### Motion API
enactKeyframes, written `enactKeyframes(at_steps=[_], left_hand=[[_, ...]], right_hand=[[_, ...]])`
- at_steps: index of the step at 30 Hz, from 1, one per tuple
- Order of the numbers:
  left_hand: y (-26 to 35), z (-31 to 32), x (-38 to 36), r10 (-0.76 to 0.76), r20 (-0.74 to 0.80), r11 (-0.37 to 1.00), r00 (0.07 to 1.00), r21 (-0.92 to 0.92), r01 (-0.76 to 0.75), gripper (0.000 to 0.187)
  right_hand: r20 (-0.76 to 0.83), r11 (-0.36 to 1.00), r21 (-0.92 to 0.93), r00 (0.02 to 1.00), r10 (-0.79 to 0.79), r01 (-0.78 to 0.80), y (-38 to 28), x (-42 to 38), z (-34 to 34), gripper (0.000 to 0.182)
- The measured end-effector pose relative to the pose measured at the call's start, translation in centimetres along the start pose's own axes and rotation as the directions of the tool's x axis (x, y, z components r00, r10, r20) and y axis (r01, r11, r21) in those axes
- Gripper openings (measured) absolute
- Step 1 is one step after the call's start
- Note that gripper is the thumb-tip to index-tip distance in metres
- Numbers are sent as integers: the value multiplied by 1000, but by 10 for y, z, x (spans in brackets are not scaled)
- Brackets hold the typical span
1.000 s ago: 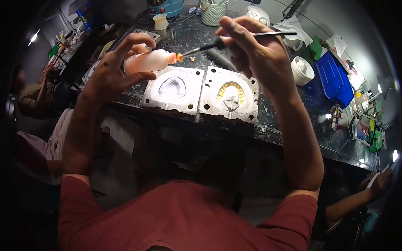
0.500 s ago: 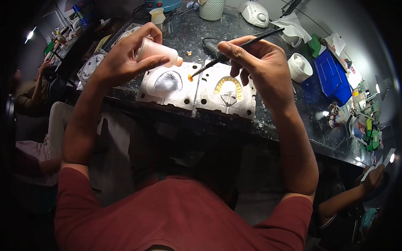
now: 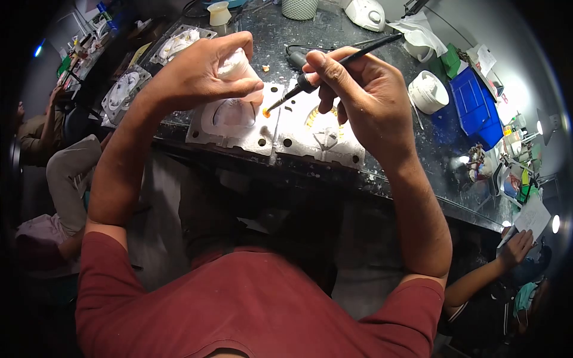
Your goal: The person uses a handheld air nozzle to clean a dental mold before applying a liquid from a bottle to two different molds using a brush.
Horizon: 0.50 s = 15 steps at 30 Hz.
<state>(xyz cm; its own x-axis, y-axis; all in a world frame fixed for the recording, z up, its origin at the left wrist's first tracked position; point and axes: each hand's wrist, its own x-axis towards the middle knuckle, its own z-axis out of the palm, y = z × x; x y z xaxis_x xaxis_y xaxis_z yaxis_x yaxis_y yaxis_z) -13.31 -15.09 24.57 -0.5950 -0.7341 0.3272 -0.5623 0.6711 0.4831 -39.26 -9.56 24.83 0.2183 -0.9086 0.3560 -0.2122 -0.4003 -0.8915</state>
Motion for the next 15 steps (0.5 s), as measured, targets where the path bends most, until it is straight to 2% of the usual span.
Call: enactKeyframes(at_steps=[10, 12, 15], left_hand=[[-2, 0, 4, -15, 6, 1000, 1000, 27, 14, 48], [-4, -4, 6, 16, -10, 1000, 1000, -21, -16, 49], [-2, 1, 6, 35, -28, 999, 999, 27, -35, 50]], right_hand=[[19, 1000, 3, 1000, -14, 13, 1, 0, 1, 26], [18, 1000, 0, 1000, -13, 13, 2, 0, 1, 26], [24, 1000, -15, 1000, -4, 4, 0, 0, 2, 25]])
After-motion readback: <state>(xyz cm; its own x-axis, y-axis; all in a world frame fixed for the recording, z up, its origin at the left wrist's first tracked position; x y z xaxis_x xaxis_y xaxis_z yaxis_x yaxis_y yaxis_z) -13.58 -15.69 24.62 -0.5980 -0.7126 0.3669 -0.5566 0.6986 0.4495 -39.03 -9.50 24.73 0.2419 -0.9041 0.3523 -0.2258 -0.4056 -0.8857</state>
